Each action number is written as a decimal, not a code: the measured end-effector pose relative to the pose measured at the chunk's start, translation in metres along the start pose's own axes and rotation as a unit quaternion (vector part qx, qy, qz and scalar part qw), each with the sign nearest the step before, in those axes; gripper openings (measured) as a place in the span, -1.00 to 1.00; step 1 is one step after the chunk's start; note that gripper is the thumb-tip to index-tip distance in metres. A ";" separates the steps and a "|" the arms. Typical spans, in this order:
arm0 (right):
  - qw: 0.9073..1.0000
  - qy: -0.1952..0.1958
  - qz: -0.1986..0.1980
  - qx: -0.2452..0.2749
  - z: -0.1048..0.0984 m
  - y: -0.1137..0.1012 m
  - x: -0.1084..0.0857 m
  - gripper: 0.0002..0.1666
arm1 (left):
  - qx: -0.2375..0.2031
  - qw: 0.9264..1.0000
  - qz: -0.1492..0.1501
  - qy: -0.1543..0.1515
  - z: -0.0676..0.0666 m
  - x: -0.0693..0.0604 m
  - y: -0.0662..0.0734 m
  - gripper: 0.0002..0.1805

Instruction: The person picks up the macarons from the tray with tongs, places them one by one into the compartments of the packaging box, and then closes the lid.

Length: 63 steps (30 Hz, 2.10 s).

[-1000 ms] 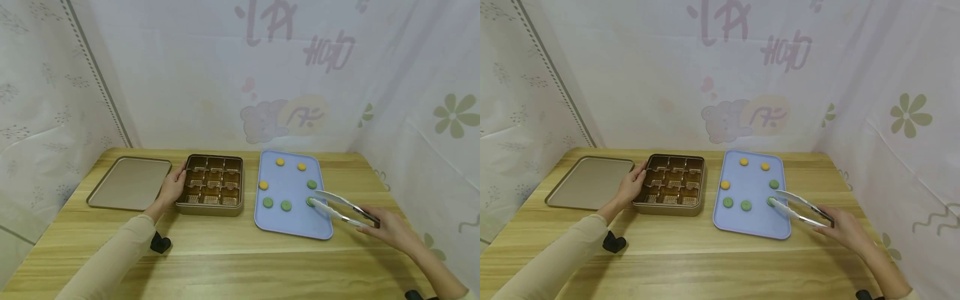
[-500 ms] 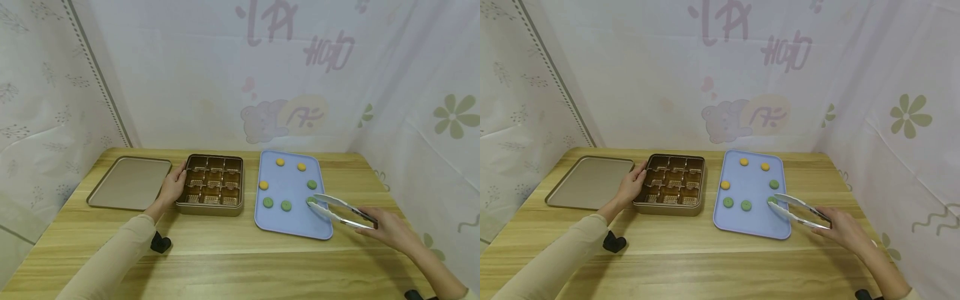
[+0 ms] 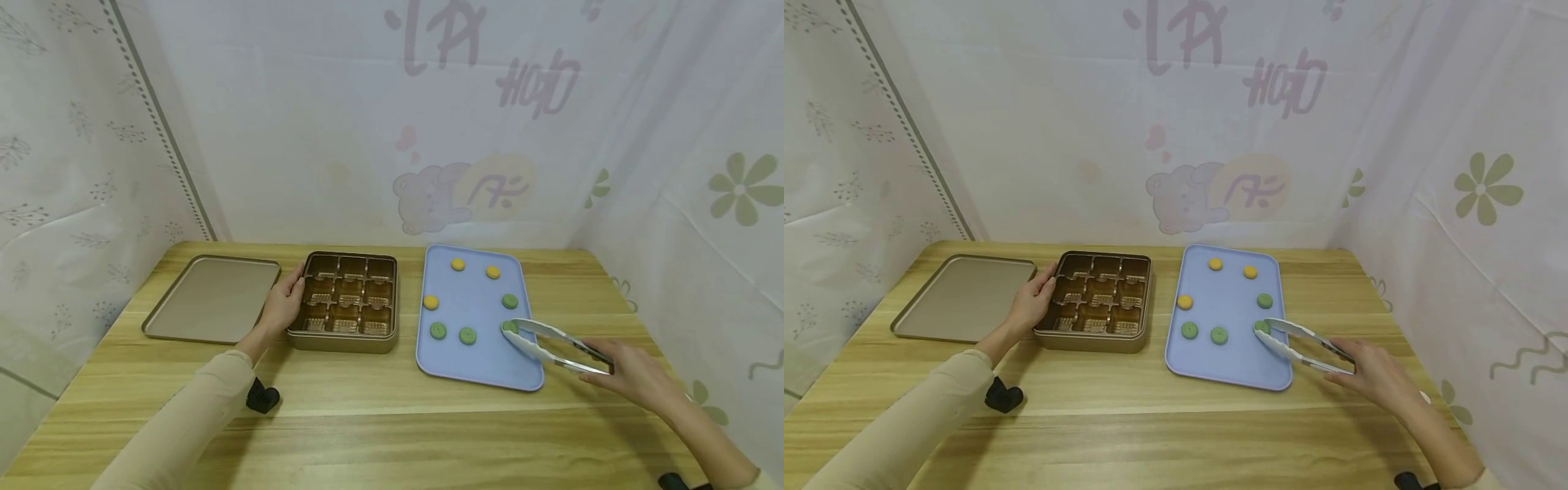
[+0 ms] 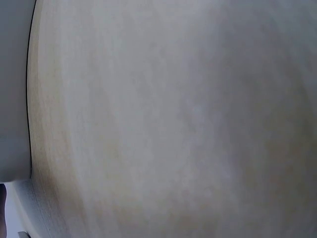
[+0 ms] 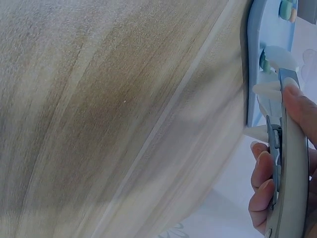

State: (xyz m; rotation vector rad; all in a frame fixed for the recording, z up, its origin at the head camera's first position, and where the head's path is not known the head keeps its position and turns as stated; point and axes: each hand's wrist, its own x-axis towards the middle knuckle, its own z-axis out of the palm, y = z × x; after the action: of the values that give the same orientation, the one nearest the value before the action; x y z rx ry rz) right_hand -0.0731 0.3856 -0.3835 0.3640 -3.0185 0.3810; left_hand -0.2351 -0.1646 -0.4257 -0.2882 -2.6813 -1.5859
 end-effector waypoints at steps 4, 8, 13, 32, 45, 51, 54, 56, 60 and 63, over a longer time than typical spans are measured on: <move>1.000 0.006 -0.004 0.007 0.002 -0.001 0.001 -0.27 | 0.000 1.000 -0.001 0.002 0.000 0.000 -0.001 -0.47; 1.000 0.014 -0.008 0.010 0.004 -0.002 0.001 -0.28 | 0.002 1.000 -0.001 0.002 0.000 -0.001 0.000 -0.47; 1.000 0.021 -0.007 0.010 0.005 -0.003 0.001 -0.30 | 0.005 1.000 -0.003 0.001 0.000 0.000 -0.001 -0.47; 0.991 0.001 -0.108 0.073 0.007 -0.101 0.074 -0.37 | 0.012 1.000 -0.006 0.001 -0.001 -0.001 0.001 -0.47; 0.982 -0.063 -0.172 0.042 0.012 -0.152 0.117 -0.33 | 0.006 1.000 -0.008 0.003 0.001 0.000 -0.002 -0.47; 0.981 -0.070 -0.176 0.039 0.009 -0.156 0.120 -0.32 | 0.005 1.000 -0.006 0.005 0.000 0.000 -0.002 -0.47; 0.981 -0.072 -0.178 0.038 0.007 -0.158 0.121 -0.31 | 0.004 1.000 -0.008 0.005 0.000 0.000 -0.002 -0.47; 0.981 -0.072 -0.177 0.035 0.006 -0.159 0.121 -0.31 | 0.006 1.000 -0.009 0.004 0.000 0.000 -0.002 -0.47; 0.981 -0.074 -0.175 0.033 0.006 -0.159 0.121 -0.31 | 0.008 1.000 -0.006 0.004 0.001 0.000 -0.002 -0.47; 0.981 -0.073 -0.175 0.035 0.006 -0.159 0.121 -0.31 | 0.009 1.000 -0.005 0.006 0.001 0.000 -0.003 -0.47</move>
State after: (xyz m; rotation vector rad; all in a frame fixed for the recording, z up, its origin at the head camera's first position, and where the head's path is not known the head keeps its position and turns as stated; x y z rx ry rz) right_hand -0.1516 0.2074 -0.3392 0.9498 -2.9963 0.4489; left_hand -0.2360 -0.1652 -0.4284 -0.2647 -2.6919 -1.5596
